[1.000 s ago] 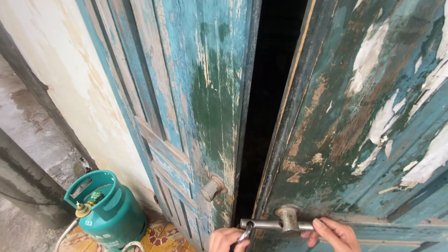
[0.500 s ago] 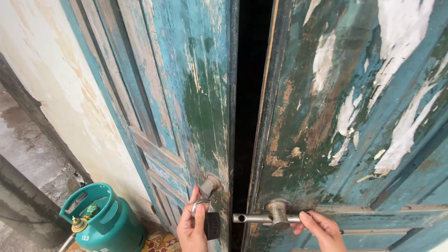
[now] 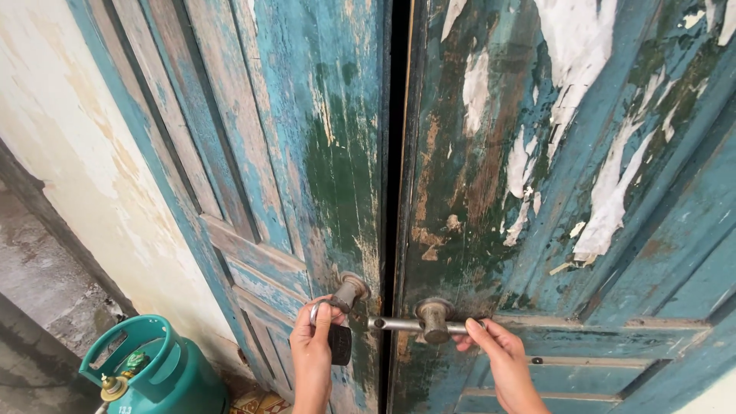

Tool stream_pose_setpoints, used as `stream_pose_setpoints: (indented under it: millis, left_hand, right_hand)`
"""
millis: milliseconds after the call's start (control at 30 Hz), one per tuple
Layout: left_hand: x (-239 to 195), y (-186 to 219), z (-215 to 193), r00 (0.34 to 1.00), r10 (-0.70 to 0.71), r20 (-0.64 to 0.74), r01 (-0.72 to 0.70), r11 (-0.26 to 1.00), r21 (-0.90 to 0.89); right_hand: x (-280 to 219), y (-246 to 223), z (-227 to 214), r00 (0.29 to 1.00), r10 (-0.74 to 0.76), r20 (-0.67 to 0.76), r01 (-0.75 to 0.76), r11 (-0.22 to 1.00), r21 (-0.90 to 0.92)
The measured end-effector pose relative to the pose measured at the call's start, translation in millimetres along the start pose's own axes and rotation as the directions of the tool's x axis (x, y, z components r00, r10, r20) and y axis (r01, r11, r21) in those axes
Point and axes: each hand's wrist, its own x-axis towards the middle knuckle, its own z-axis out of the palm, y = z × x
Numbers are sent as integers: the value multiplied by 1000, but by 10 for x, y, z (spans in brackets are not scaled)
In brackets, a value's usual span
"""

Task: Frying fritters in a large pan, flipping them with chopsticks, and adding batter.

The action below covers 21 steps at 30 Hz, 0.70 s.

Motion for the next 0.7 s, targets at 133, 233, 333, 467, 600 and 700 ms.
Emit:
stream_pose_setpoints:
  millis: [133, 233, 333, 467, 600, 700]
  left_hand:
    - [-266, 43, 34, 991, 124, -52, -118, 987, 108]
    - [-458, 70, 100, 992, 68, -102, -54, 990, 133]
    - [-554, -35, 149, 984, 154, -94, -141, 981, 132]
    - [-677, -169, 279, 974, 201, -107, -186, 973, 134]
    - [-816, -193, 370, 971, 205, -125, -194, 977, 92]
    - [-870, -271, 399, 964, 234, -127, -228, 972, 57]
  right_hand:
    - [-123, -11, 57, 989, -150, -4, 150, 988, 21]
    - [-177, 52, 59, 978, -208, -11, 208, 978, 26]
    - [-181, 103, 71, 969, -244, -43, 245, 969, 36]
    - [-232, 225, 11, 954, -295, -49, 298, 952, 74]
    - [-227, 300, -41, 938, -325, -123, 333, 941, 54]
    - [-284, 280, -57, 924, -359, -134, 351, 933, -82]
